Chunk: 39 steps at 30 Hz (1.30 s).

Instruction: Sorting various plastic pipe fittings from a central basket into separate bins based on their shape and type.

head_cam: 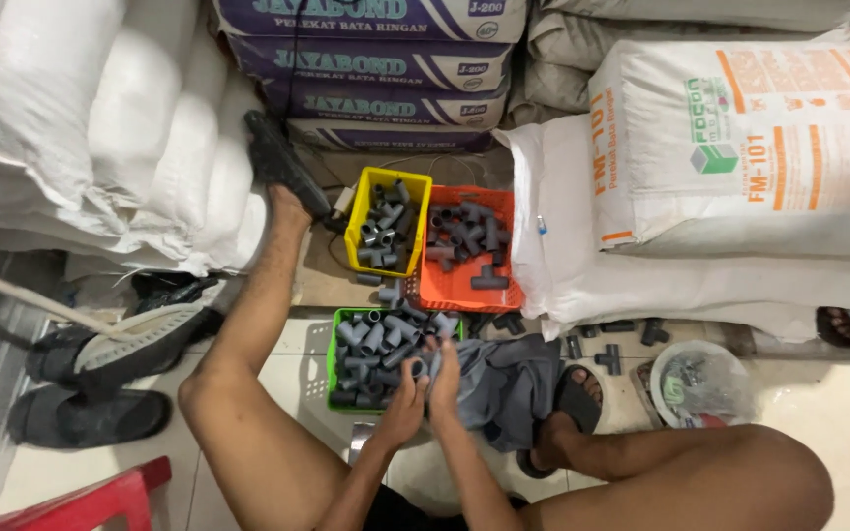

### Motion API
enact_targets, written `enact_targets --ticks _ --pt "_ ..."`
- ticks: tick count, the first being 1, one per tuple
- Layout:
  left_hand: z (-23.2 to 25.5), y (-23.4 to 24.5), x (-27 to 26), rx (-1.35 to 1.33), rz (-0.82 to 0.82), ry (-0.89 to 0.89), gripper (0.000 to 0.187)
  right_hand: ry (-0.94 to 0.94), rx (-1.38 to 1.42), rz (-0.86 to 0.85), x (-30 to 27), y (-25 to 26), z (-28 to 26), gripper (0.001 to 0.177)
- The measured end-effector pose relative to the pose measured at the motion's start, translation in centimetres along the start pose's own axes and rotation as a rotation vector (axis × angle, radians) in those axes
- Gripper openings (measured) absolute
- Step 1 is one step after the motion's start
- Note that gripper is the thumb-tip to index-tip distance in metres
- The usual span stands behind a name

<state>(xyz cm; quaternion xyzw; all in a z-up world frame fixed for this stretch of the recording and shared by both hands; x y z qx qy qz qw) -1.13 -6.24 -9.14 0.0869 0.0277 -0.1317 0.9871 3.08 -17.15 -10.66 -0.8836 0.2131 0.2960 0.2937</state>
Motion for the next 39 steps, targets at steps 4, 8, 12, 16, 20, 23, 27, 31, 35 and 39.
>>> enact_targets --ticks 4,8,12,16,20,23,27,31,35,39 --pt "-3.7 -0.4 1.3 0.017 0.175 -0.023 0.044 0.208 -0.313 0.065 -2.7 -1.5 -3.3 0.041" --pt "-5.1 -0.4 -0.8 0.016 0.174 0.194 0.057 0.412 -0.719 0.125 -6.2 -3.3 -3.3 0.032" --pt "-2.1 -0.7 -1.0 0.127 0.228 0.031 0.040 0.246 -0.773 0.362 -2.1 -1.0 -2.0 0.067" --pt "-4.8 -1.6 0.1 -0.066 0.323 0.144 0.050 0.161 -0.728 0.232 0.2 0.7 1.2 0.059" --pt "-6.2 1.1 0.1 -0.454 0.468 0.456 0.052 0.470 -0.958 0.060 -6.0 -3.4 -1.2 0.062" --pt "-5.6 2.9 0.1 -0.220 0.317 0.345 0.060 0.420 -1.053 0.246 -3.2 -2.3 -0.7 0.063" --pt "-1.4 3.0 0.4 -0.223 0.264 0.317 0.056 0.480 -1.095 0.299 -1.7 -2.0 -2.9 0.066" --pt "-2.5 2.6 0.4 -0.217 0.310 0.450 0.053 0.391 -0.978 0.021 -3.0 -2.5 -2.0 0.053" --pt "-8.7 2.1 -0.5 -0.795 0.338 0.522 0.037 0.500 -1.075 -0.103 -6.5 -4.6 -2.7 0.064" --pt "-7.3 2.7 -1.0 -1.015 0.277 0.660 0.039 0.513 -0.917 -0.028 -4.4 -4.2 -3.3 0.035"
Point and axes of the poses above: each hand's wrist, its own x-axis towards the middle knuckle, its own y-axis out of the back of the hand, z = x × y, the point moved 3 cm from there along x, towards the middle knuckle, and after that the axes turned 12 degrees about -y, right-handed, at the moved point
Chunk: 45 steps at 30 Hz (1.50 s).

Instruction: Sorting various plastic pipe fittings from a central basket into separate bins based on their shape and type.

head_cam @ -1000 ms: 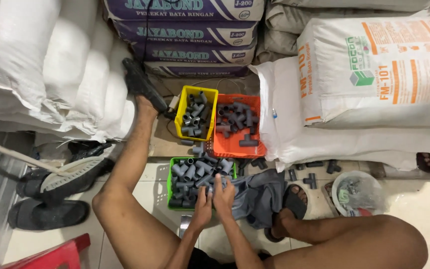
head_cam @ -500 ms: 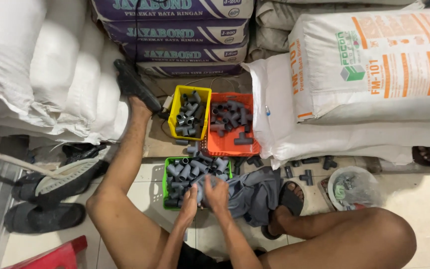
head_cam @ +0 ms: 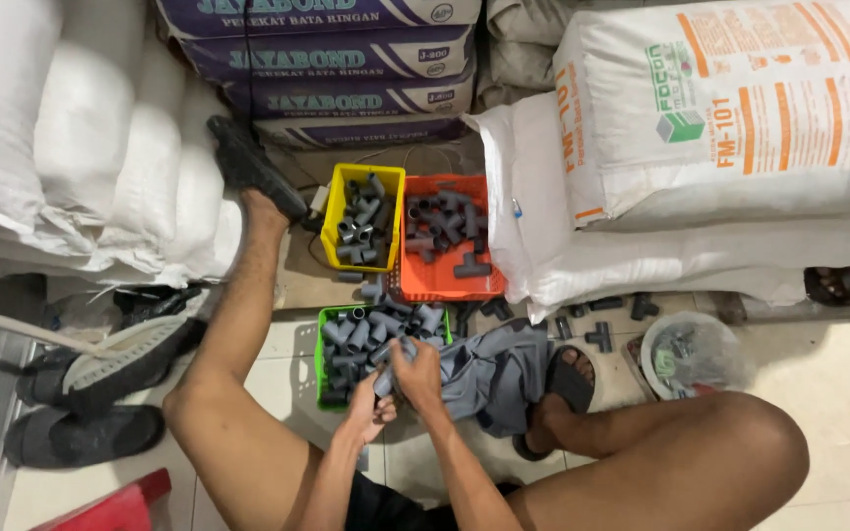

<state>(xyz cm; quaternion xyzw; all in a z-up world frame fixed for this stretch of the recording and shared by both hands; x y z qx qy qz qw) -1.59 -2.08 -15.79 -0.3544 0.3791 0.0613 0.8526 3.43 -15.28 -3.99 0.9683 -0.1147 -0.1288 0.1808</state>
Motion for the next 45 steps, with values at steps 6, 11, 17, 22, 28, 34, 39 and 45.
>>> enact_targets --ticks 6,11,17,22,28,34,39,45 --pt "3.1 -3.4 -3.0 0.761 0.121 -0.289 0.065 -0.234 -0.167 0.152 2.4 0.6 6.3 0.057" --pt "4.2 -4.7 -3.6 1.121 0.044 -0.748 0.044 -0.246 -0.053 0.003 1.0 1.7 1.3 0.051" --pt "4.5 -4.1 -4.0 1.147 0.057 -0.796 0.050 -0.038 -0.179 -0.025 -0.3 0.8 -0.1 0.054" --pt "5.5 -5.6 -4.9 1.100 0.102 -0.727 0.052 -0.195 -0.165 -0.087 1.6 0.5 3.3 0.049" --pt "6.9 -7.7 -6.8 0.779 0.317 -0.478 0.077 -0.220 -0.008 -0.255 -0.7 0.5 0.4 0.040" --pt "2.6 -2.5 -0.4 0.276 0.348 -0.324 0.059 -0.218 -0.120 -0.042 -2.1 0.7 -3.9 0.052" --pt "1.9 -3.4 0.2 0.850 0.170 -0.487 0.065 -0.724 0.115 0.039 0.9 0.6 2.7 0.068" --pt "3.8 -7.5 -3.6 0.943 -0.011 -0.767 0.040 -0.950 0.274 0.000 2.2 -0.1 4.5 0.062"
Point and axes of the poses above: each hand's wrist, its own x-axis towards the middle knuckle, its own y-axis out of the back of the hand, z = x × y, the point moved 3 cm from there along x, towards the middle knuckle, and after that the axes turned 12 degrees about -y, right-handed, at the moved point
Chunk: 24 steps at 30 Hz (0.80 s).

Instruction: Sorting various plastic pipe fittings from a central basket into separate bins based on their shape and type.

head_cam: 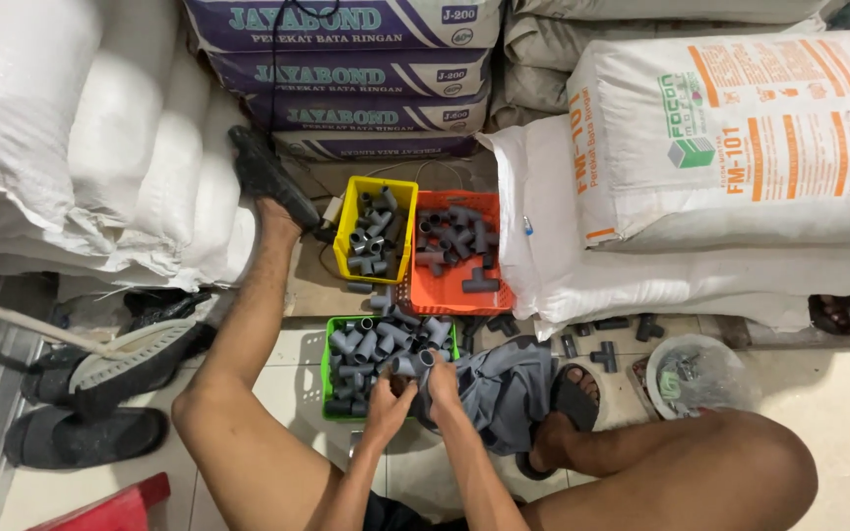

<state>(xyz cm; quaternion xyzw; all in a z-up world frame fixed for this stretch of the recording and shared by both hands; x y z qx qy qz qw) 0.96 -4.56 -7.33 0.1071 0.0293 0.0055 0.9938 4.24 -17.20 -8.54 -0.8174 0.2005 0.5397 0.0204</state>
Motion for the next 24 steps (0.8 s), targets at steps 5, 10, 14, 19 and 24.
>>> enact_targets --ticks 5,10,14,19,24 --pt "1.7 1.4 0.7 -0.147 -0.079 -0.045 0.036 0.232 -0.090 -0.080 8.3 -1.3 4.6 0.063" --pt "-3.7 0.7 1.4 -0.106 0.125 0.342 0.058 0.585 -0.241 -0.021 -1.9 -0.3 0.8 0.063" --pt "2.2 1.0 1.1 -0.422 0.392 0.503 0.073 0.784 -0.191 -0.171 -5.2 -0.3 -0.5 0.046" --pt "-1.9 0.5 1.2 -0.165 0.335 0.599 0.094 0.833 -0.287 -0.246 -6.2 -0.9 -0.1 0.041" --pt "-9.2 0.3 1.0 -0.260 0.289 0.621 0.088 0.712 -0.311 -0.173 -7.4 -0.2 -1.3 0.053"
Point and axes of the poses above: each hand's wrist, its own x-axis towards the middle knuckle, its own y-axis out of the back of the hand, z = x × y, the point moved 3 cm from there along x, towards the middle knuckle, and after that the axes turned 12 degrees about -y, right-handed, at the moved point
